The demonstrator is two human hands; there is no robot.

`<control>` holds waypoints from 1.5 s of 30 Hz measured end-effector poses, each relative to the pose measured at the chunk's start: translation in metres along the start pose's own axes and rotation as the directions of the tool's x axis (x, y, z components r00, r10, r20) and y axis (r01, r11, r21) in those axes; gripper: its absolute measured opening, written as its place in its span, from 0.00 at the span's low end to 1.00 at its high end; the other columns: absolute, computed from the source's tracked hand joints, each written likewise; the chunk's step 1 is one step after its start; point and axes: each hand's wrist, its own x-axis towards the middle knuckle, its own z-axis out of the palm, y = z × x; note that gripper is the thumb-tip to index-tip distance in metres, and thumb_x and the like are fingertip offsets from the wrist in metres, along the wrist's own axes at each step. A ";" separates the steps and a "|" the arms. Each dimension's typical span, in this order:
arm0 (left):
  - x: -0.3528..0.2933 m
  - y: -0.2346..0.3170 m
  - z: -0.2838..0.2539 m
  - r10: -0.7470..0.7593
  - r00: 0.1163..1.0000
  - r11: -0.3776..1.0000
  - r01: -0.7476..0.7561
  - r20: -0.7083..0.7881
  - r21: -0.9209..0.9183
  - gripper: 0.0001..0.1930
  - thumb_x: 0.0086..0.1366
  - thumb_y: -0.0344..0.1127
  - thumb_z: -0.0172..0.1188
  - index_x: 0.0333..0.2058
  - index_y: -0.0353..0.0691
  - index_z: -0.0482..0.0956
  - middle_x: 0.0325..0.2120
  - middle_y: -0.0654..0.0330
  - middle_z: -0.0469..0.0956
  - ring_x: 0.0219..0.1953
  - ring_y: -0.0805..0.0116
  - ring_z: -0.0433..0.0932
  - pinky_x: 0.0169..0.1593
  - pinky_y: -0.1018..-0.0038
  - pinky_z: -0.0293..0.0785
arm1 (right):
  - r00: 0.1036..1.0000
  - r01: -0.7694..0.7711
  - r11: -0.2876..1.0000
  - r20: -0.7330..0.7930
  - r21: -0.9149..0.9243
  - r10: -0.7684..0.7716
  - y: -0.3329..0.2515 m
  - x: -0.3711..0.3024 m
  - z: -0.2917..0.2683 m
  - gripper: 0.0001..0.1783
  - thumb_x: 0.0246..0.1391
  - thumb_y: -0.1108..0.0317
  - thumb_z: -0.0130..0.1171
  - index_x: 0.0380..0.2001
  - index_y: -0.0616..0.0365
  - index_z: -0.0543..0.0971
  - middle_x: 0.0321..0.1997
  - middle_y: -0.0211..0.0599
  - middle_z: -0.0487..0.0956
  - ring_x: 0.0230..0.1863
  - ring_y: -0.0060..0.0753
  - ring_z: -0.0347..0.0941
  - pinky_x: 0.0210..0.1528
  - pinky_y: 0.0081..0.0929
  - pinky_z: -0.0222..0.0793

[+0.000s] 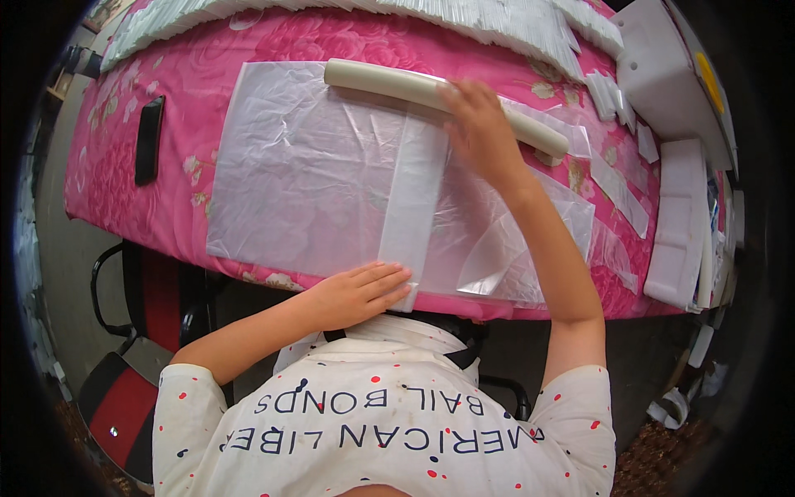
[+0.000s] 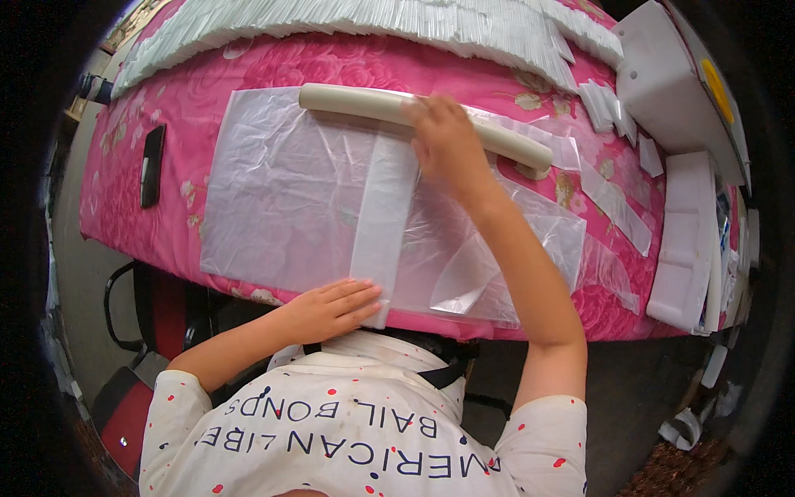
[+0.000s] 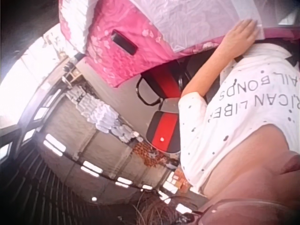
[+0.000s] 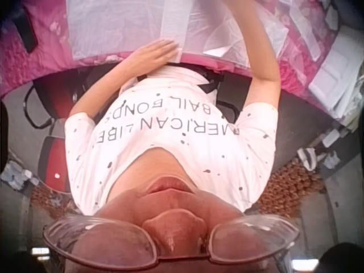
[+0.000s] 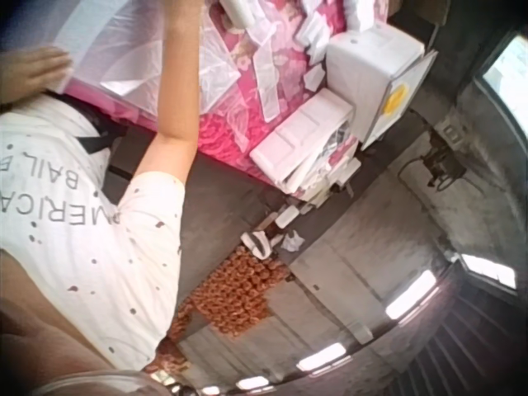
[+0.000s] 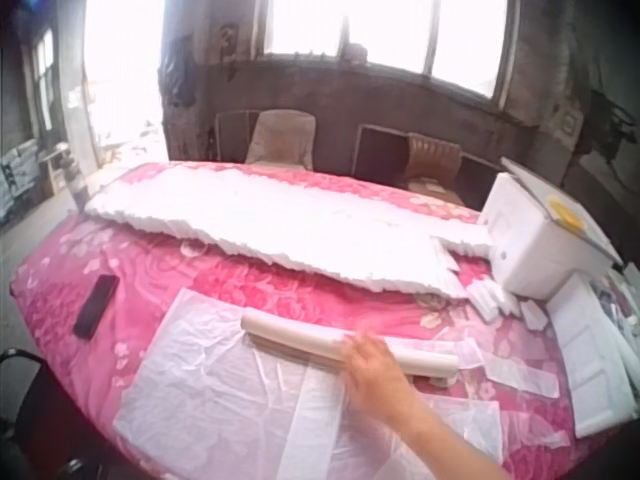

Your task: The person wraps small white rectangular items in clear plastic film on a pink floral tablecloth. They unroll the film, place an item on it, fold the film around the item, and set the wrapped unit aside. This process is repeated multiple times.

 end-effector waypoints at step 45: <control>0.060 -0.048 -0.008 -0.384 0.919 0.919 0.390 -0.092 0.053 0.35 0.56 0.42 0.55 0.58 0.30 0.56 0.60 0.47 0.54 0.64 0.55 0.52 0.64 0.62 0.47 | 0.825 -0.537 0.838 0.151 -0.093 0.545 -0.087 -0.065 -0.007 0.16 0.44 0.64 0.61 0.36 0.61 0.76 0.39 0.44 0.77 0.42 0.38 0.74 0.41 0.31 0.70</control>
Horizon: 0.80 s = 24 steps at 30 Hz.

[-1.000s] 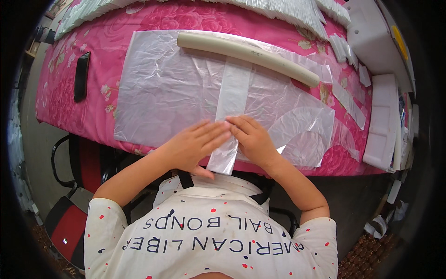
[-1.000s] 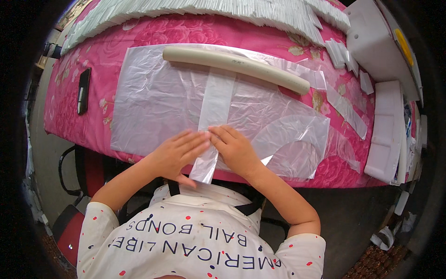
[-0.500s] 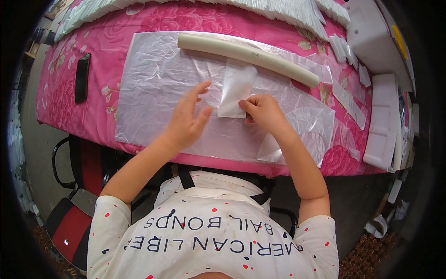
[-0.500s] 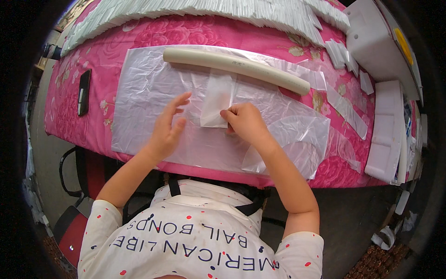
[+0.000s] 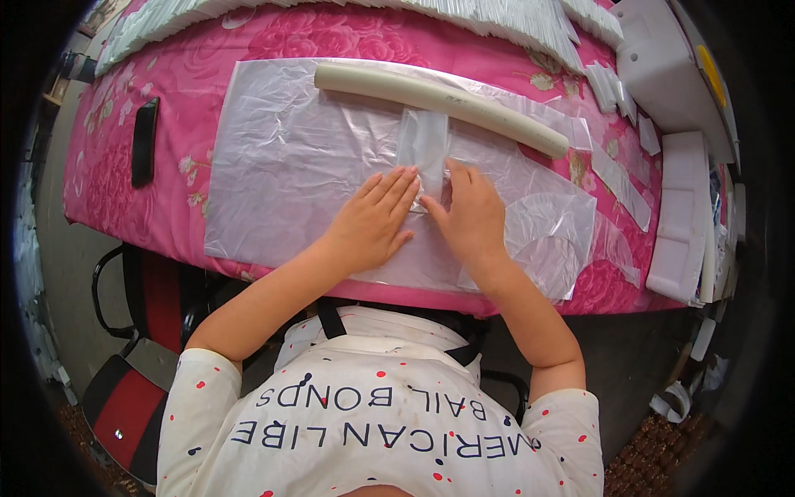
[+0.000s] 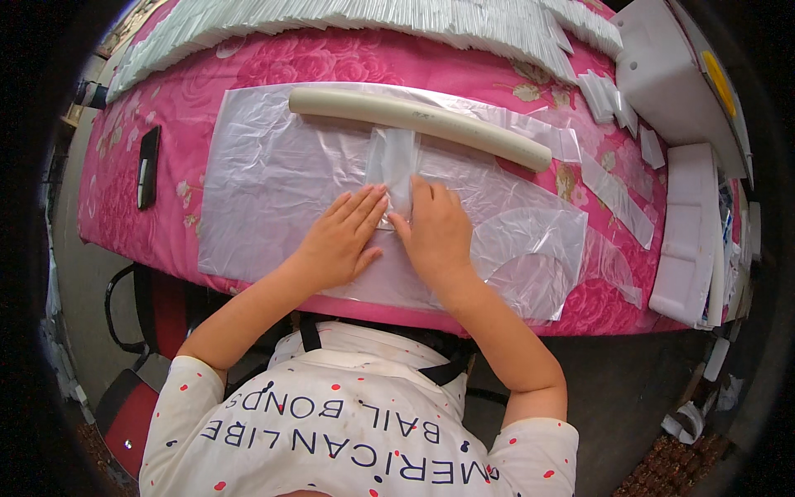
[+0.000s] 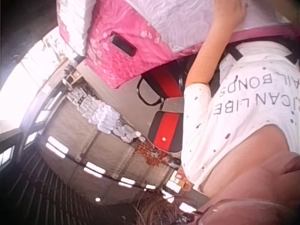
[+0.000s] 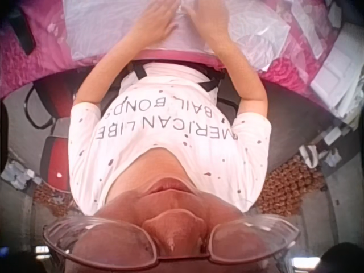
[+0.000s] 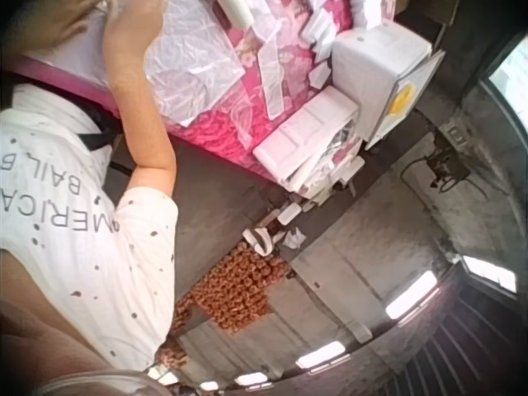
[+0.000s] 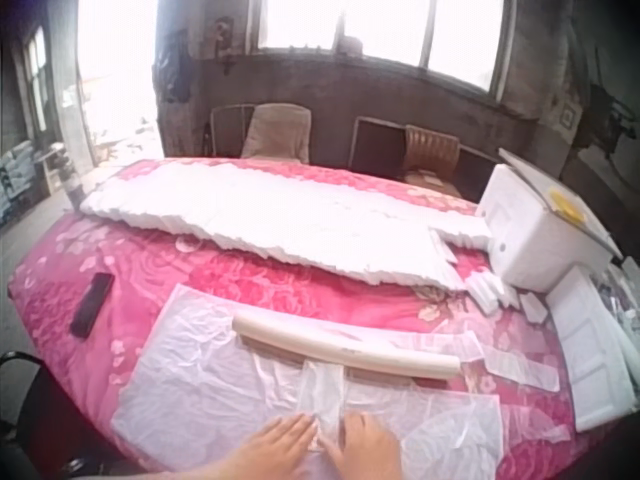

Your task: The person wraps small white rectangular items in clear plastic film on a pink floral tablecloth. They unroll the film, place an item on it, fold the film around the item, and set the wrapped unit aside. This process is repeated multiple times.

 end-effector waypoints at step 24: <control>0.006 -0.009 -0.012 0.114 0.957 0.989 -0.135 -0.268 -0.062 0.22 0.51 0.28 0.57 0.48 0.34 0.69 0.53 0.52 0.67 0.53 0.56 0.68 0.55 0.65 0.64 | 0.986 0.028 0.886 -0.157 0.464 0.051 0.028 0.031 0.006 0.16 0.43 0.69 0.59 0.39 0.62 0.76 0.39 0.44 0.75 0.39 0.42 0.72 0.42 0.34 0.67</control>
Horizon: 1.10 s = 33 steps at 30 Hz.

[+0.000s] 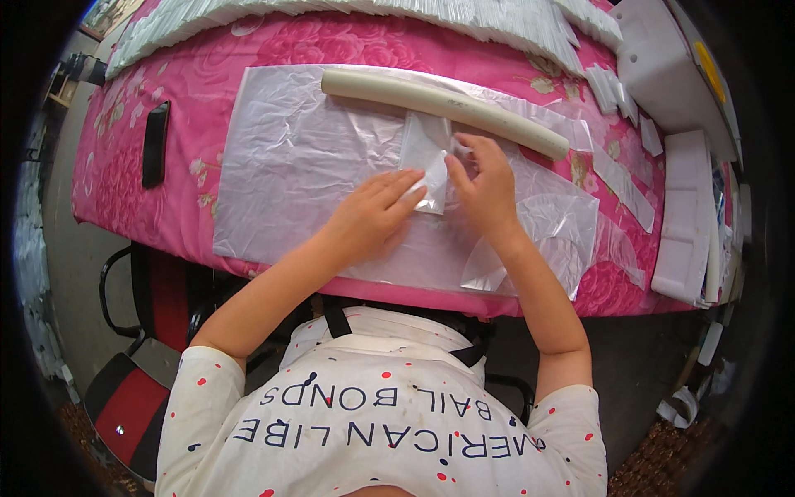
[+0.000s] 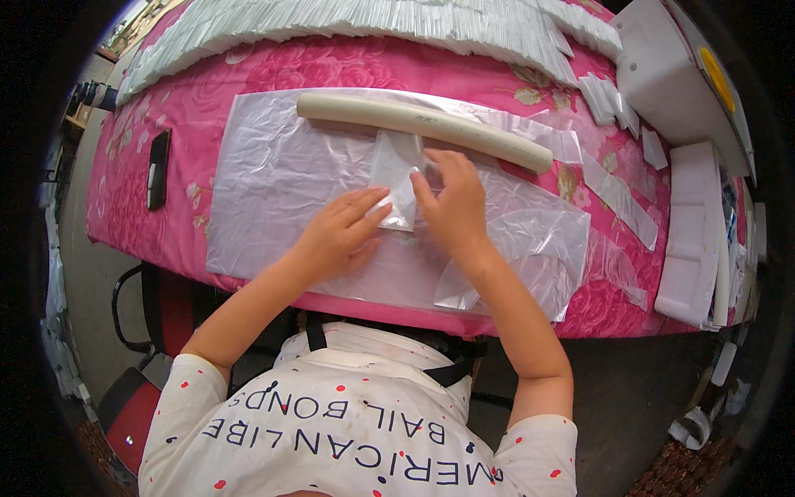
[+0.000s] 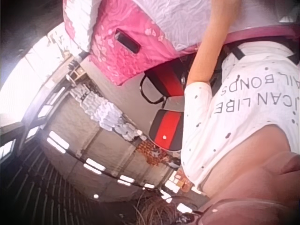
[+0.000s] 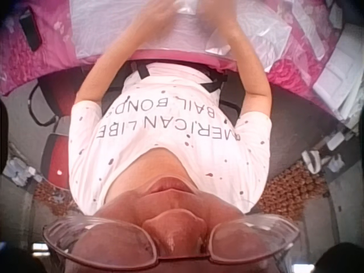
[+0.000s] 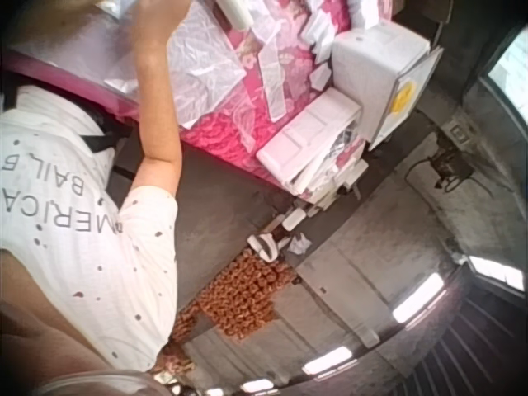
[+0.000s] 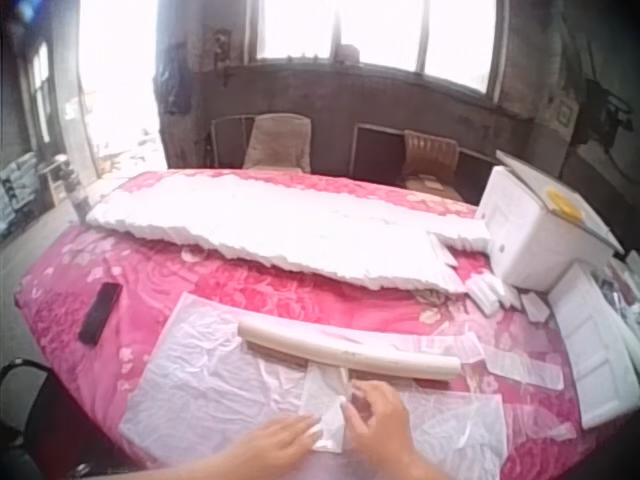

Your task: The person wraps small white rectangular items in clear plastic film on a pink floral tablecloth. They unroll the film, place an item on it, fold the film around the item, and set the wrapped unit aside. This process is repeated multiple times.

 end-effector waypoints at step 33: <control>-0.039 0.015 -0.002 0.229 0.970 0.964 -0.238 0.082 0.117 0.14 0.55 0.32 0.53 0.41 0.42 0.77 0.44 0.62 0.76 0.48 0.71 0.74 0.58 0.67 0.62 | 0.690 0.687 0.709 0.449 -0.160 -0.567 0.006 -0.062 -0.012 0.19 0.40 0.72 0.56 0.41 0.57 0.76 0.49 0.35 0.74 0.53 0.36 0.68 0.56 0.35 0.62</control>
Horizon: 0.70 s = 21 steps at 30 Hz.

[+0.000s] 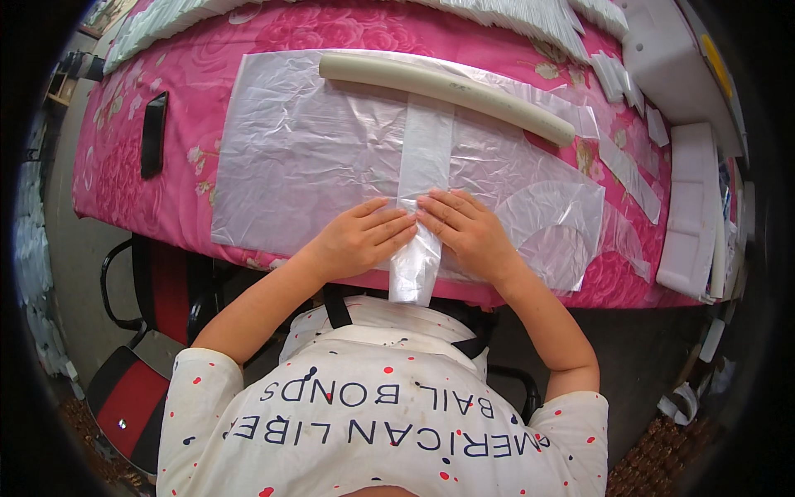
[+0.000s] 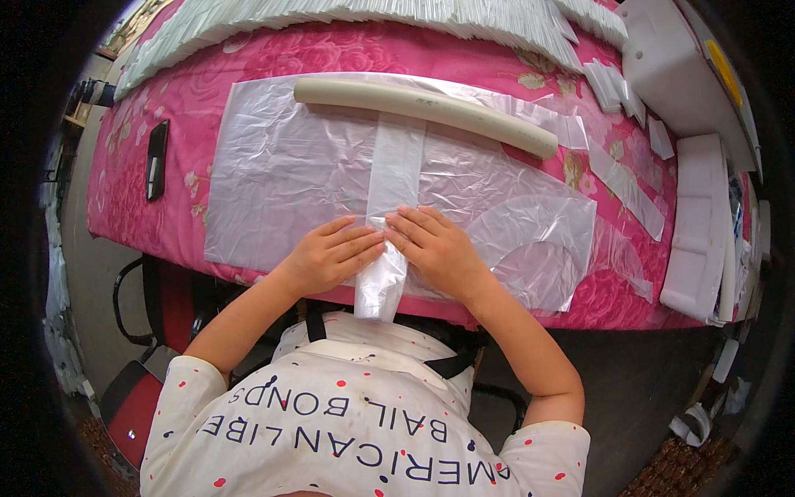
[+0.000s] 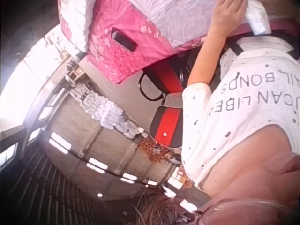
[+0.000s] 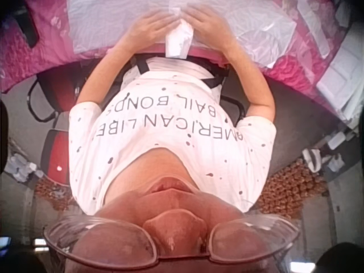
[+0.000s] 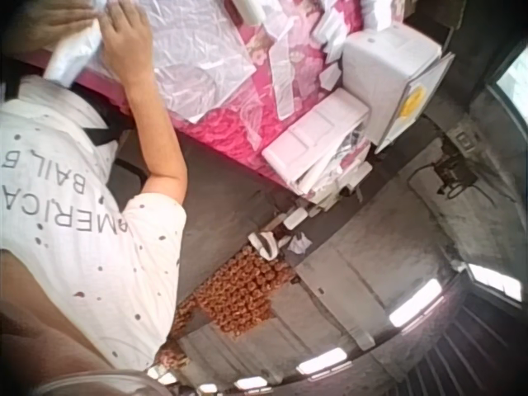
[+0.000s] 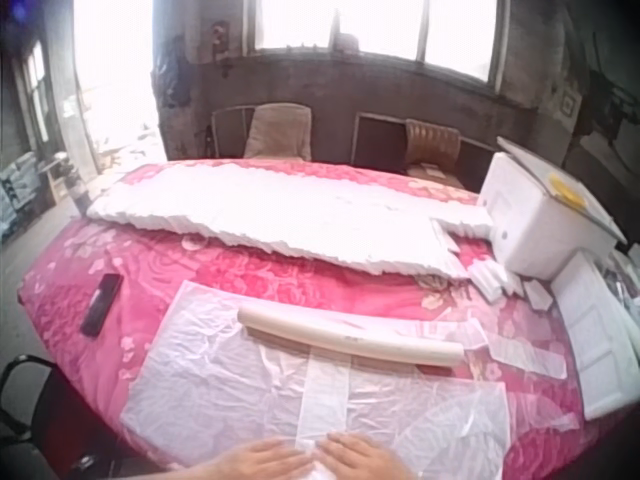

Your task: The person wraps small white rectangular items in clear plastic film on a pink floral tablecloth. They unroll the film, place an item on it, fold the film around the item, and set the wrapped unit aside. This process is repeated multiple times.

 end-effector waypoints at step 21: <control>0.027 -0.007 -0.015 -0.530 0.803 0.555 0.572 0.274 -0.604 0.26 0.59 0.38 0.50 0.54 0.31 0.62 0.37 0.53 0.76 0.37 0.53 0.74 0.40 0.65 0.67 | 0.886 -0.430 0.797 0.029 0.423 0.463 0.006 0.015 -0.003 0.09 0.45 0.71 0.56 0.31 0.61 0.79 0.25 0.34 0.79 0.22 0.32 0.72 0.27 0.30 0.68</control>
